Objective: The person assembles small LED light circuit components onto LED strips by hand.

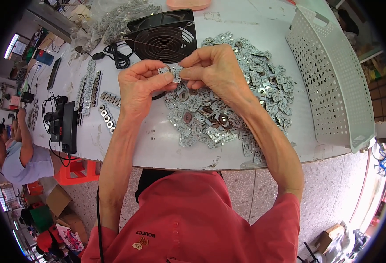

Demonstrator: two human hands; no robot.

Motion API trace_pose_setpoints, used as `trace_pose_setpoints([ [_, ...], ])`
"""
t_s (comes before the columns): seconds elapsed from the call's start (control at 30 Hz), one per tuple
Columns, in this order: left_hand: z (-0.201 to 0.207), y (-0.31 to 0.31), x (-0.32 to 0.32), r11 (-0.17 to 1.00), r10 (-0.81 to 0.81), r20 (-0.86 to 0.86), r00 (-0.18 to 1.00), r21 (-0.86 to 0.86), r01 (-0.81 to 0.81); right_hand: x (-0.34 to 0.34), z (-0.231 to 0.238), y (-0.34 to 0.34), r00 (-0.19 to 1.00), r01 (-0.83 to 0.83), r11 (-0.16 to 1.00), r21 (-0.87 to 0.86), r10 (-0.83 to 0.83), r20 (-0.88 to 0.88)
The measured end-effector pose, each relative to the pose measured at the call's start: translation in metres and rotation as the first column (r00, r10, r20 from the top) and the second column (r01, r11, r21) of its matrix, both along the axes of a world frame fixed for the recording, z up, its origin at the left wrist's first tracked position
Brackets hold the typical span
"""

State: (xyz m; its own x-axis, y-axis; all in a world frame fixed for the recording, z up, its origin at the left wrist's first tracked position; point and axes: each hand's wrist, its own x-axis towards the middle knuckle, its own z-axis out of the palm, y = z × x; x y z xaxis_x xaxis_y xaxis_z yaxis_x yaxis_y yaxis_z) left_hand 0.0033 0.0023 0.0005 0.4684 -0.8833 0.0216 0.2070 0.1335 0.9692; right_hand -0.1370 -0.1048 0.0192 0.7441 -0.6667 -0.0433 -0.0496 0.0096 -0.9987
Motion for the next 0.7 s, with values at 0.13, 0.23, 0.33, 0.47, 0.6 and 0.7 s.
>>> trace_pose_setpoints([
  [0.13,-0.0005,0.0003,0.0002,1.0,-0.01,-0.003,1.0,-0.005,0.01,-0.0008,0.0015,-0.0006,1.0,-0.013,1.0,0.016,0.013,-0.013],
  [0.23,-0.0014,0.0002,-0.0007,0.999,-0.018,0.008,1.0,-0.026,0.019,-0.0021,0.0023,-0.001,1.0,-0.02,1.0,0.004,0.02,-0.019],
  [0.33,-0.0019,-0.0001,-0.002,0.999,-0.019,0.022,1.0,-0.043,0.02,-0.0031,0.002,-0.0018,0.999,-0.027,0.999,-0.026,0.026,-0.028],
  [0.47,-0.0005,-0.0009,-0.002,1.0,-0.015,0.013,1.0,-0.016,0.015,-0.0036,-0.0013,-0.0001,1.0,0.004,0.999,-0.032,-0.004,0.002],
  [0.6,-0.0021,-0.0018,-0.0011,1.0,-0.015,-0.015,1.0,-0.006,0.015,-0.0029,-0.0043,-0.0002,0.999,0.027,0.999,0.024,-0.027,0.018],
  [0.7,-0.0025,-0.0014,-0.002,1.0,-0.019,-0.02,1.0,-0.015,0.018,-0.0029,-0.0043,0.0,0.999,0.029,0.999,0.036,-0.03,0.027],
])
